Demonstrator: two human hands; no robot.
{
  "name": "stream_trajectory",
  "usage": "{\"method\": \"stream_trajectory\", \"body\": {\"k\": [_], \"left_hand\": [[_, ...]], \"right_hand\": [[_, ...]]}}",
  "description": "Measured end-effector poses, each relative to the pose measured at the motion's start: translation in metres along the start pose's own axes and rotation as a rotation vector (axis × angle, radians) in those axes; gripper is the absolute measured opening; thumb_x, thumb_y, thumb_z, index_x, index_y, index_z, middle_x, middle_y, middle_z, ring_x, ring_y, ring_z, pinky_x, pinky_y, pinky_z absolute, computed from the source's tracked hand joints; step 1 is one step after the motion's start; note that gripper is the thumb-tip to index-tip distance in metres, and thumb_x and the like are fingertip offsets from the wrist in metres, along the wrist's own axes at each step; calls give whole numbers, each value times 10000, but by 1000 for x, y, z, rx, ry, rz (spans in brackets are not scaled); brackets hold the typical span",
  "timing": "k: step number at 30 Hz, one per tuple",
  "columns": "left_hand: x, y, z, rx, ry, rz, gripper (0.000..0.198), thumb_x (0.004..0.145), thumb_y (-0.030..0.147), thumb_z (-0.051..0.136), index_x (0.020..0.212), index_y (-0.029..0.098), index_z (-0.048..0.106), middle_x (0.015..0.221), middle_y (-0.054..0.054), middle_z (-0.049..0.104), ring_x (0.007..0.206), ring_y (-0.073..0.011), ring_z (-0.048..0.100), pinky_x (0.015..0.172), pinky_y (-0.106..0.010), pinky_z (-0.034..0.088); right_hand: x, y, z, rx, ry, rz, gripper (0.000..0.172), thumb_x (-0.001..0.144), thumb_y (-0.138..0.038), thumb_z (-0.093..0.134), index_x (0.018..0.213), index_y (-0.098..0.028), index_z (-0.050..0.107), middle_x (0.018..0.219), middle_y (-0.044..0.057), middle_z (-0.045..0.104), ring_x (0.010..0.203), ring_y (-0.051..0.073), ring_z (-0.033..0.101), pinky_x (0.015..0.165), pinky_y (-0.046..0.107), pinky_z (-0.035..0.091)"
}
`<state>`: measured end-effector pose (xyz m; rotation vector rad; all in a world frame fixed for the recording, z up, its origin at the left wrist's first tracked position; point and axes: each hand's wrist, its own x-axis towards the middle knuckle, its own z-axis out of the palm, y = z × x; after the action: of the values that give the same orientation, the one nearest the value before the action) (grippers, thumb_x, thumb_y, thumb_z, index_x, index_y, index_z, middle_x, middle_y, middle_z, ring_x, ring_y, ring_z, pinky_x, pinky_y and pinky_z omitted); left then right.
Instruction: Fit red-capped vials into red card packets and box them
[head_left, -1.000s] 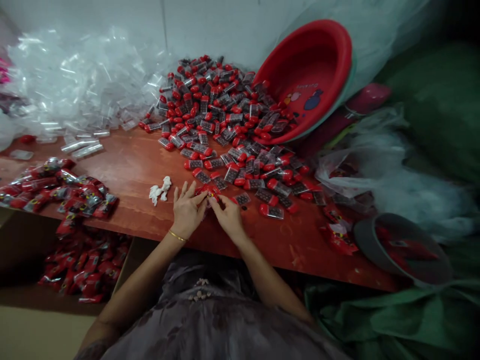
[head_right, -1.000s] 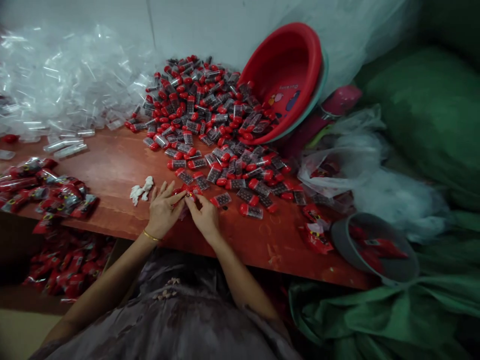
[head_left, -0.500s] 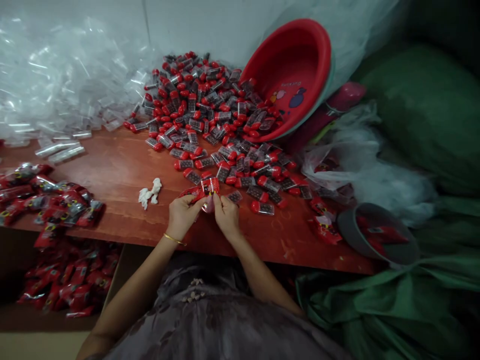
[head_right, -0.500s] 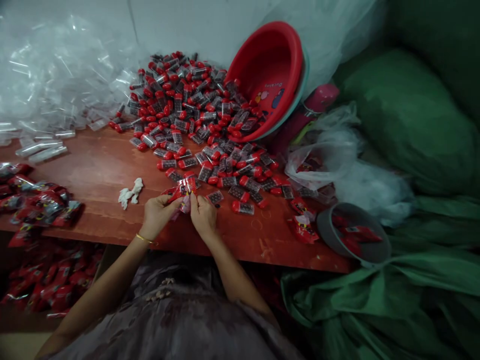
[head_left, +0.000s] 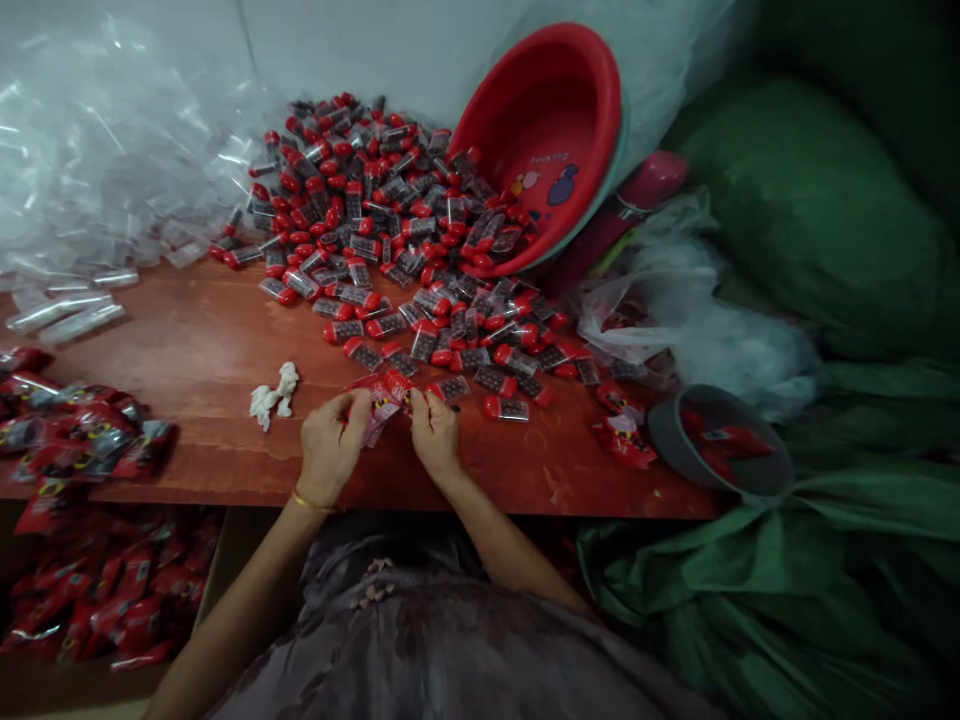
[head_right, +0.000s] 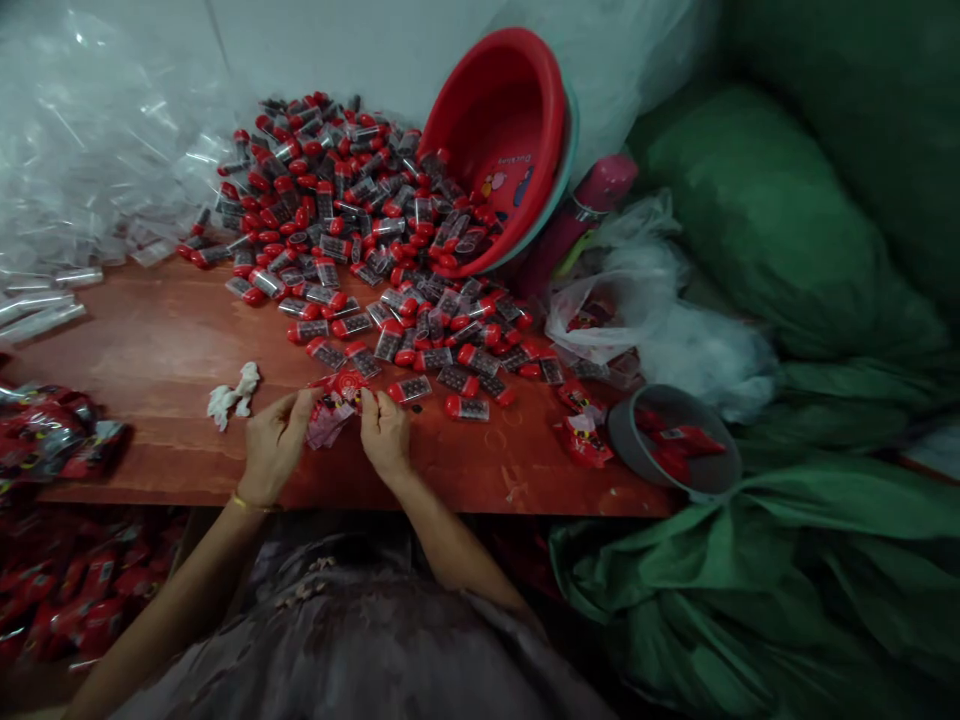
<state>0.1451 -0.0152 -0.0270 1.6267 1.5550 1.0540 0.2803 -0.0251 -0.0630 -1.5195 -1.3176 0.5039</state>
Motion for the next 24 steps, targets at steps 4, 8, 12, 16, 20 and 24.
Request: {"method": "stream_trajectory", "body": {"k": [4,8,12,16,20,24], "left_hand": [[-12,2,10,-552,-88,-309,388,617,458,737,825,132,723,722,-41,697,636,-145,609,638,-254,473],[-13,7,17,-820,-8,-432,351,521,368,813,756,127,713,681,-8,679,565,-80,556,565,-192,449],[-13,19,16,-910,-38,-599,412,428,345,852,739,118,705,661,-19,682,537,-89,567,528,-204,471],[-10,23,14,-919,-10,-626,455,356,346,871,696,106,688,621,-19,676,513,-90,577,499,-189,458],[-4,16,7,-932,-2,-652,467,396,348,869,738,99,673,606,-12,666,464,-84,567,457,-186,451],[-2,15,1,-1010,-103,-725,379,473,344,851,688,116,636,572,-5,654,459,-95,577,489,-215,503]], "right_hand": [[-8,-9,1,98,-142,-60,257,895,-316,399,743,-188,562,679,27,616,638,144,553,627,251,435],[-14,-10,-1,102,-185,-71,250,899,-317,414,800,-185,603,667,12,639,598,141,574,573,240,451],[-16,-7,-8,39,-185,-93,287,907,-338,415,729,-195,589,629,7,623,586,146,574,571,249,449],[-7,-5,-27,-28,-266,-177,273,919,-319,376,870,-210,621,803,38,677,754,166,622,703,275,484],[24,12,-63,-166,-376,-287,314,840,-273,487,1118,-171,592,1150,108,625,1088,253,527,969,423,385],[48,37,-81,-659,-493,-353,398,805,-181,508,1199,-156,558,1256,137,574,1105,292,493,943,464,358]]}}
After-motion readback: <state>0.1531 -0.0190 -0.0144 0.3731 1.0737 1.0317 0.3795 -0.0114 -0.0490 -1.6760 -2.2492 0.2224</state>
